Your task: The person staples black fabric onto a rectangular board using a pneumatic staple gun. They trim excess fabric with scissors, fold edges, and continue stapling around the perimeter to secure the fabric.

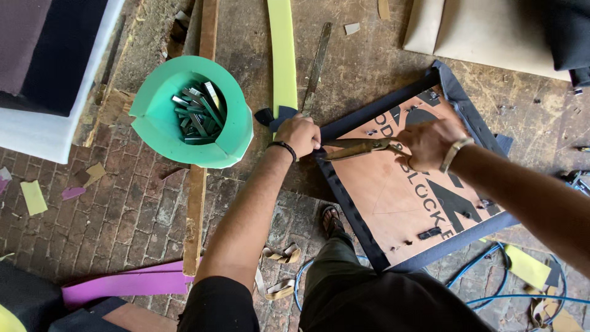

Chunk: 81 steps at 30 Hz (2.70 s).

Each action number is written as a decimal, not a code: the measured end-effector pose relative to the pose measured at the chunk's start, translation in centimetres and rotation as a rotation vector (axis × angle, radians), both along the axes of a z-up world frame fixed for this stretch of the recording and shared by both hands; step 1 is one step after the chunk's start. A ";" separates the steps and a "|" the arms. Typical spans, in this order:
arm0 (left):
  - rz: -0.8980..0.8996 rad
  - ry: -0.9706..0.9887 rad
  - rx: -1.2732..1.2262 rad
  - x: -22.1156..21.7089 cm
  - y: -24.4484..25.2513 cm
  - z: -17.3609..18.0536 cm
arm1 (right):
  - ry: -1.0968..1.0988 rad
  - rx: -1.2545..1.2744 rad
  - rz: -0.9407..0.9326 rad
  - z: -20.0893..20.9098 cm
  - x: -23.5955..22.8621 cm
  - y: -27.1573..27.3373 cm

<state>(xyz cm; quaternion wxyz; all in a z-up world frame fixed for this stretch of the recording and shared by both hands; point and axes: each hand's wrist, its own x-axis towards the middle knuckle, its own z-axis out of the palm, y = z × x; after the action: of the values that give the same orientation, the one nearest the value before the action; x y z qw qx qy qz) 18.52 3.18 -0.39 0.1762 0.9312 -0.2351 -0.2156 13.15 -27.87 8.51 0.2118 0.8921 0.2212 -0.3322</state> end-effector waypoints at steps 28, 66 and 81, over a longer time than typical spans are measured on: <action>1.023 0.445 -0.927 -4.9 1.0 -8.1 | 1.126 1.453 -1.503 -12.1 -15.2 4.4; -0.151 0.619 0.083 -18.0 -8.7 -0.3 | 0.529 1.545 -1.731 -6.9 -21.4 0.1; 0.117 -0.375 -0.233 -2.0 -13.5 -5.5 | 0.760 1.787 -1.745 -6.0 -17.3 -0.4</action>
<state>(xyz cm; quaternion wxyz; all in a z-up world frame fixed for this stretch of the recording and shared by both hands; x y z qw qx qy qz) 16.52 -10.36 -5.86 0.2479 0.9404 -0.2328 0.0005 -4.18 -28.31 2.48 -0.8100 0.4233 -0.2386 -0.3284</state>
